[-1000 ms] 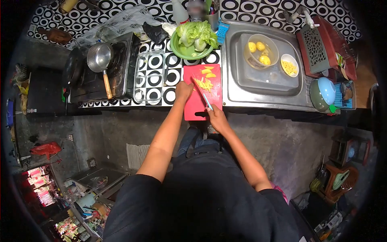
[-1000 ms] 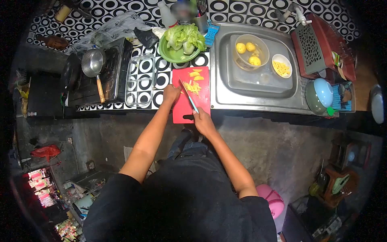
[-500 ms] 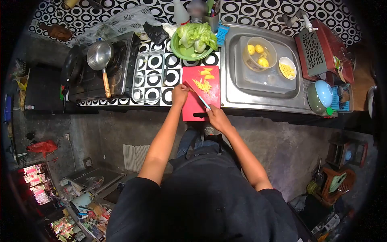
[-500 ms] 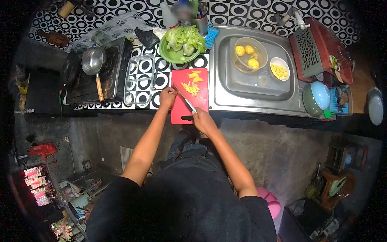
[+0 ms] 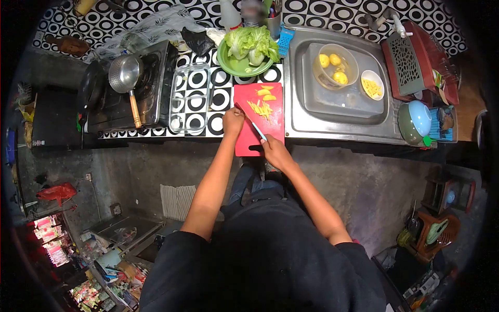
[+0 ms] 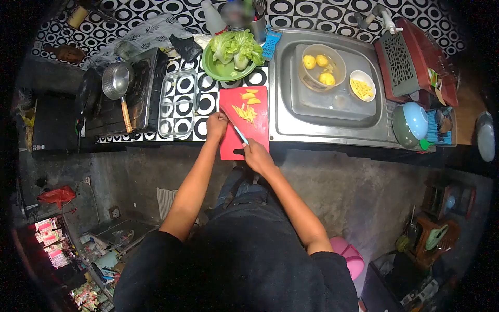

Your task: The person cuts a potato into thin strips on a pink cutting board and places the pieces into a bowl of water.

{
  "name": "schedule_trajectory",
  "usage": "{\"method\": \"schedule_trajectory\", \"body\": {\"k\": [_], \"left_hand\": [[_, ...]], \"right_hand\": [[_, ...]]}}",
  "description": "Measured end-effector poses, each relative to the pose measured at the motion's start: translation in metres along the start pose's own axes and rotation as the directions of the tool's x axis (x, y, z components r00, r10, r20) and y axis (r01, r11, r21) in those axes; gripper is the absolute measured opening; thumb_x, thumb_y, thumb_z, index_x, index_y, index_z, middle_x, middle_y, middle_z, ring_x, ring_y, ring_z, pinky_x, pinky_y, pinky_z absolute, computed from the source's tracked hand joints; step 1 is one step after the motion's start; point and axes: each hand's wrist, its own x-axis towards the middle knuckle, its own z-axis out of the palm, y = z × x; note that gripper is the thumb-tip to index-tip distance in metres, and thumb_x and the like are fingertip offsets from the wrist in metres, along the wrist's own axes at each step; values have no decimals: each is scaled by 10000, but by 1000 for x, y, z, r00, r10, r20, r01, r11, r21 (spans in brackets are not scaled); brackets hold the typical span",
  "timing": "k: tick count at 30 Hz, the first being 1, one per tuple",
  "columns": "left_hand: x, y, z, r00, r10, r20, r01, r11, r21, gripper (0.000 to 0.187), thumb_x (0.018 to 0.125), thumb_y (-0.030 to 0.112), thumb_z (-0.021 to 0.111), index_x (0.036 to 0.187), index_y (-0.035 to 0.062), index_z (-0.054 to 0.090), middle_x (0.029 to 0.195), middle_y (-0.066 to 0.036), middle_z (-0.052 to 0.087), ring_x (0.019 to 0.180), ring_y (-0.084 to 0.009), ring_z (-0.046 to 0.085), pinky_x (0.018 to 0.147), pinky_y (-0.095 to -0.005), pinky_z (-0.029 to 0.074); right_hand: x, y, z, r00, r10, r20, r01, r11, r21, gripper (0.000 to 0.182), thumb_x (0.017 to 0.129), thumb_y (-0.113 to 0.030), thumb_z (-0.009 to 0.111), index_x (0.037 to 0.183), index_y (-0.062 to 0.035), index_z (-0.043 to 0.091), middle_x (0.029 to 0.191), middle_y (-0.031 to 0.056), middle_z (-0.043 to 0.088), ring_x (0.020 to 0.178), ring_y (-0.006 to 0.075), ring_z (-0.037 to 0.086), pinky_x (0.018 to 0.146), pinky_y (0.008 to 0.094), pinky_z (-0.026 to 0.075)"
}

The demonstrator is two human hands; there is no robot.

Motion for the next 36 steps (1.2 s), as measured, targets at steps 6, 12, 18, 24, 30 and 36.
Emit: {"method": "schedule_trajectory", "body": {"k": [6,12,18,24,30,36], "left_hand": [[11,-15,5,992,-96,83,101,993,-58,128,843,80,627,788,-17,690,717,-145,716,603,-209,691,575,-347,545],[2,7,-5,964,-194,184,245,915,-319,141,856,-40,547,771,-32,658,695,-119,688,538,-161,653,466,-281,544],[9,1,-3,944,-236,230,307,883,-355,154,872,-38,568,733,-39,635,700,-156,693,563,-201,690,491,-314,590],[13,-4,0,938,-231,260,328,834,-443,167,857,-67,557,703,-42,617,709,-161,685,579,-221,698,517,-337,610],[18,-14,6,941,-206,268,317,815,-485,171,849,-77,553,698,-42,626,704,-147,675,589,-221,698,535,-345,618],[20,-22,10,946,-192,260,300,821,-485,170,828,-61,572,671,-25,626,663,-123,661,549,-198,665,502,-336,570]], "right_hand": [[-3,-9,9,1000,-1,-12,1,1000,19,309,1018,-203,480,1110,83,557,954,355,626,954,519,604,831,539,454],[-1,-1,16,999,-14,-31,14,1000,1,306,1020,-206,476,1097,79,559,938,347,629,944,511,610,820,532,458],[0,0,18,1000,-7,-26,7,1000,-3,312,1020,-206,469,1075,90,549,945,364,624,950,533,596,833,562,447],[0,-1,20,999,-3,-39,2,1000,-16,315,1022,-214,465,1080,82,554,937,356,628,946,526,601,831,555,448],[-1,-3,19,999,4,-40,-5,1000,-29,314,1022,-215,460,1051,85,546,928,362,628,933,530,600,822,574,444],[-1,-6,19,999,13,-32,-15,998,-54,311,1026,-216,455,1044,82,541,914,361,627,923,535,599,807,581,442]]}}
